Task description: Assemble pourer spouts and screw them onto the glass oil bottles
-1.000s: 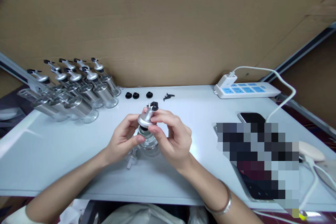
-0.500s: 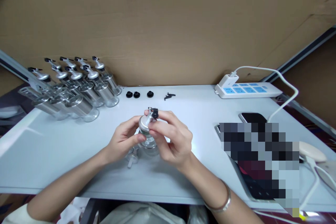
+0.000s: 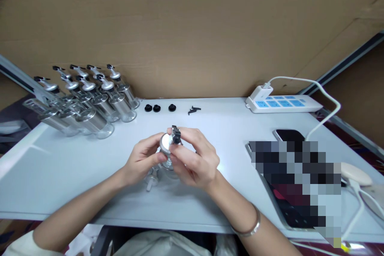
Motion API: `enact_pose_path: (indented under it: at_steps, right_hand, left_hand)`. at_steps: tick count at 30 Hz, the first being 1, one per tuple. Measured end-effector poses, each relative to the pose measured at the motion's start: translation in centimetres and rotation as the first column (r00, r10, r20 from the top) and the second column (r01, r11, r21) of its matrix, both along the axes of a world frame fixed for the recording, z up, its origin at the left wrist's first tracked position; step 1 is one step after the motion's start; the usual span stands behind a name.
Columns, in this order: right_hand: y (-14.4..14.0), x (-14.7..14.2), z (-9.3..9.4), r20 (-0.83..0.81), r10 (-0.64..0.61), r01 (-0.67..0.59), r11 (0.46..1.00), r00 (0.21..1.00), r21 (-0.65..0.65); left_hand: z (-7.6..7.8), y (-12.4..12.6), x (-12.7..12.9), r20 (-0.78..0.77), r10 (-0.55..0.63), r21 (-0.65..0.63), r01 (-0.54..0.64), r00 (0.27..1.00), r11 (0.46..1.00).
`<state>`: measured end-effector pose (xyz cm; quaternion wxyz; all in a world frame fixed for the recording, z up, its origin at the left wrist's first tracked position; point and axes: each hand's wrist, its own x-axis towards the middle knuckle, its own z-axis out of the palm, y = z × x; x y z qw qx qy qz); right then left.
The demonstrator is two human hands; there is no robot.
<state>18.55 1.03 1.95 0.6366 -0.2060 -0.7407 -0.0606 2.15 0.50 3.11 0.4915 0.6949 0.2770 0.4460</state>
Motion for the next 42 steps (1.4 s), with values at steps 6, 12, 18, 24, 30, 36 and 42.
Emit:
enact_pose_path:
  at_steps: [6,12,18,24,30,36,42]
  right_hand:
    - [0.0,-0.2,0.3,0.01,-0.009,0.008,0.999,1.0,0.053]
    - [0.1,-0.2,0.8,0.041,-0.032,0.028,0.996,0.999,0.09]
    - [0.1,-0.2,0.8,0.084,-0.009,0.001,0.996,0.996,0.09]
    - [0.1,-0.4,0.7,0.091,0.015,-0.024,0.995,0.996,0.099]
    - [0.2,-0.8,0.7,0.064,-0.005,-0.004,0.992,0.998,0.128]
    - [0.2,-1.0,0.6,0.047,-0.01,0.004,0.992,0.999,0.127]
    - [0.2,-1.4,0.4,0.042,-0.015,0.01,0.991,0.999,0.131]
  left_hand:
    - [0.0,0.0,0.1,0.0,0.013,0.017,-0.013,1.0,1.0]
    - [0.1,0.1,0.0,0.014,-0.003,0.036,0.002,1.0,0.999]
    - [0.4,0.0,0.1,-0.004,-0.03,0.021,0.03,1.0,0.999]
    - [0.3,0.0,0.1,0.003,-0.045,0.04,0.044,0.999,0.998]
    - [0.3,0.0,0.0,0.001,-0.036,0.056,0.036,0.999,0.998]
    - [0.5,0.1,0.0,-0.027,-0.027,0.049,0.028,0.999,0.998]
    - [0.1,0.2,0.1,0.008,-0.039,0.066,0.038,0.999,0.997]
